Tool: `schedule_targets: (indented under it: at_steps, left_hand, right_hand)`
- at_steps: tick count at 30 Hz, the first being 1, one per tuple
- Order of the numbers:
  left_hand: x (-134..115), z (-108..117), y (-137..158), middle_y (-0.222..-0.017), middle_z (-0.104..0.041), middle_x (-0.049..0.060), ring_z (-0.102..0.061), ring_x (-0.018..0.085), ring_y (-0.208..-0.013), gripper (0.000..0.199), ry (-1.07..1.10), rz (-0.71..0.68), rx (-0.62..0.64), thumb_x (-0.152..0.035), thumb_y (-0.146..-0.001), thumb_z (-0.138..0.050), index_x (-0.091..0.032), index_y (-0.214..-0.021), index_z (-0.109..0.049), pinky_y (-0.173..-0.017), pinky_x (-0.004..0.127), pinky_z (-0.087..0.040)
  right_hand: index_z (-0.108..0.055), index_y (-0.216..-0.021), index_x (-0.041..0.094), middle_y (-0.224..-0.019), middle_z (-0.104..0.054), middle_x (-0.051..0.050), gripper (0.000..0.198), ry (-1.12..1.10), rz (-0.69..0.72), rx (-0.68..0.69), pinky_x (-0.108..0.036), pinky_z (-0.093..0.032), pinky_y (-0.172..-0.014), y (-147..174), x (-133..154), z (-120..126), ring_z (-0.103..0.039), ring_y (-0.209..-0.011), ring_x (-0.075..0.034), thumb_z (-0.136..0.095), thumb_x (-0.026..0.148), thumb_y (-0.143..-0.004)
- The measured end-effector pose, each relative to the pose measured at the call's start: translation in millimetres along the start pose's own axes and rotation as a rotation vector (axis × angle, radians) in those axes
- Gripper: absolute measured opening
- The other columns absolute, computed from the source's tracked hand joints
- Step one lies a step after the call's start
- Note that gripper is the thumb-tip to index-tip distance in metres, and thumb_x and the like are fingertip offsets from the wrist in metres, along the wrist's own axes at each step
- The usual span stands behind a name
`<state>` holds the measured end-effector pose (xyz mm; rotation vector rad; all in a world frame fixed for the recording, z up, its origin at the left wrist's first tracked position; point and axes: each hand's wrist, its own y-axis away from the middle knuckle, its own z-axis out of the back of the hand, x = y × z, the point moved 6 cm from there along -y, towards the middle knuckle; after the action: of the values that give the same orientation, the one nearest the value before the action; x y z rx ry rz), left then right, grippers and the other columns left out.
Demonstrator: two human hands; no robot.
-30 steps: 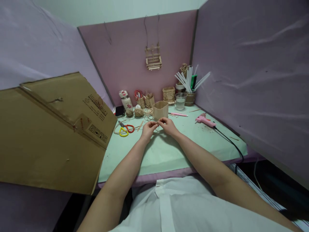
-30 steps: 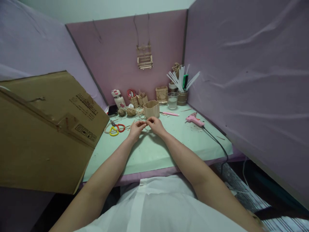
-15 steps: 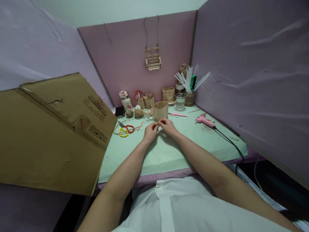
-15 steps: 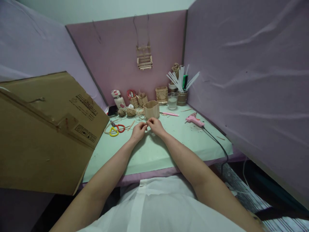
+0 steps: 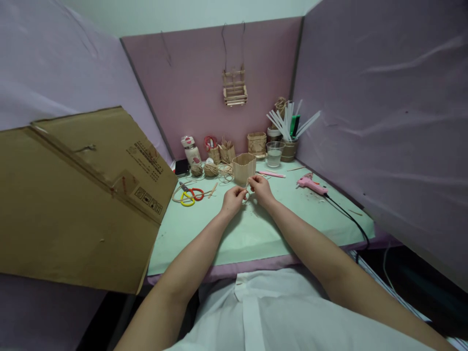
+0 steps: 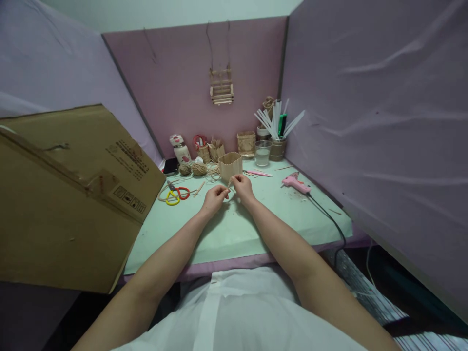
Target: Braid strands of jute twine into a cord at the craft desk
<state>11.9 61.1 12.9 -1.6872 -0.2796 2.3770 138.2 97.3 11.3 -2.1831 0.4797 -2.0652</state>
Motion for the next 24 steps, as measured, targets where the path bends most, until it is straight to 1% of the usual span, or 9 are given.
schedule_targets:
  at_steps: [3,5,9,11,14,16,18,21,24]
  left_hand:
    - [1.2,4.1,0.6,-0.062,-0.061,0.0,-0.05,0.01,-0.056,0.014,0.077,0.02,-0.009,-0.024,-0.076,-0.053,-0.015,-0.077,-0.063,-0.059,0.024,-0.04]
    - [2.1,7.6,-0.1,-0.064,-0.063,0.001,-0.052,0.01,-0.058,0.016,0.097,0.028,-0.014,-0.024,-0.076,-0.053,-0.014,-0.081,-0.064,-0.061,0.024,-0.041]
    - [2.5,14.6,-2.9,-0.067,-0.064,0.002,-0.053,0.011,-0.061,0.02,0.079,0.012,-0.035,-0.031,-0.076,-0.054,-0.014,-0.077,-0.065,-0.062,0.024,-0.042]
    - [1.3,17.8,-3.9,-0.065,-0.063,0.002,-0.054,0.012,-0.062,0.022,0.062,-0.011,-0.057,-0.035,-0.075,-0.056,-0.015,-0.072,-0.064,-0.063,0.024,-0.042]
    - [-2.2,20.3,-4.2,-0.063,-0.061,0.001,-0.053,0.012,-0.063,0.022,0.077,-0.05,-0.07,-0.036,-0.074,-0.057,-0.015,-0.072,-0.064,-0.065,0.024,-0.042]
    - [-5.2,19.5,-3.7,-0.063,-0.06,0.001,-0.053,0.012,-0.064,0.022,0.083,-0.078,-0.049,-0.035,-0.075,-0.056,-0.015,-0.074,-0.066,-0.066,0.024,-0.041]
    - [-7.7,16.7,-3.0,-0.063,-0.06,0.001,-0.053,0.013,-0.066,0.022,0.076,-0.104,-0.01,-0.034,-0.075,-0.056,-0.015,-0.076,-0.067,-0.067,0.024,-0.041]
    - [-9.0,13.0,-2.2,-0.064,-0.059,0.001,-0.052,0.013,-0.066,0.022,0.065,-0.128,0.031,-0.033,-0.076,-0.054,-0.015,-0.075,-0.067,-0.067,0.024,-0.041]
    - [-7.4,12.0,-2.6,-0.063,-0.059,0.001,-0.051,0.013,-0.064,0.023,0.018,-0.128,0.041,-0.033,-0.076,-0.053,-0.015,-0.07,-0.066,-0.063,0.024,-0.04]
  right_hand:
    - [-0.053,-0.067,0.018,-0.056,-0.047,0.005,0.022,-0.052,-0.003,0.098,-0.024,-0.033,-0.052,0.8,6.5,-2.3,-0.04,-0.051,-0.01,-0.058,0.04,-0.065]
    - [-0.054,-0.068,0.018,-0.057,-0.048,0.004,0.023,-0.072,-0.027,0.129,-0.024,-0.033,-0.052,1.7,8.6,-3.7,-0.04,-0.051,-0.009,-0.059,0.041,-0.065]
    - [-0.054,-0.067,0.018,-0.057,-0.048,0.003,0.024,-0.088,-0.057,0.157,-0.024,-0.033,-0.051,3.3,11.2,-6.6,-0.04,-0.052,-0.009,-0.062,0.041,-0.064]
    - [-0.053,-0.066,0.019,-0.058,-0.05,0.003,0.028,-0.133,-0.09,0.197,-0.023,-0.034,-0.051,4.0,10.6,-9.5,-0.041,-0.053,-0.009,-0.062,0.045,-0.065]
    - [-0.052,-0.068,0.019,-0.061,-0.052,0.001,0.037,-0.208,-0.165,0.246,-0.023,-0.036,-0.052,5.3,7.3,-12.9,-0.045,-0.055,-0.01,-0.056,0.056,-0.069]
    - [-0.054,-0.071,0.019,-0.063,-0.054,0.0,0.042,-0.211,-0.199,0.271,-0.022,-0.036,-0.051,6.4,4.8,-14.2,-0.047,-0.056,-0.01,-0.053,0.061,-0.071]
    - [-0.058,-0.074,0.018,-0.066,-0.058,-0.002,0.045,-0.172,-0.217,0.326,-0.022,-0.036,-0.05,8.4,2.8,-16.7,-0.05,-0.058,-0.011,-0.053,0.063,-0.071]
    - [-0.063,-0.078,0.018,-0.07,-0.062,-0.003,0.044,-0.119,-0.195,0.421,-0.022,-0.035,-0.05,11.5,2.2,-21.0,-0.053,-0.062,-0.012,-0.058,0.061,-0.068]
    - [-0.064,-0.075,0.017,-0.068,-0.061,-0.001,0.038,-0.126,-0.133,0.418,-0.022,-0.035,-0.052,11.1,3.7,-20.2,-0.052,-0.061,-0.011,-0.067,0.052,-0.062]
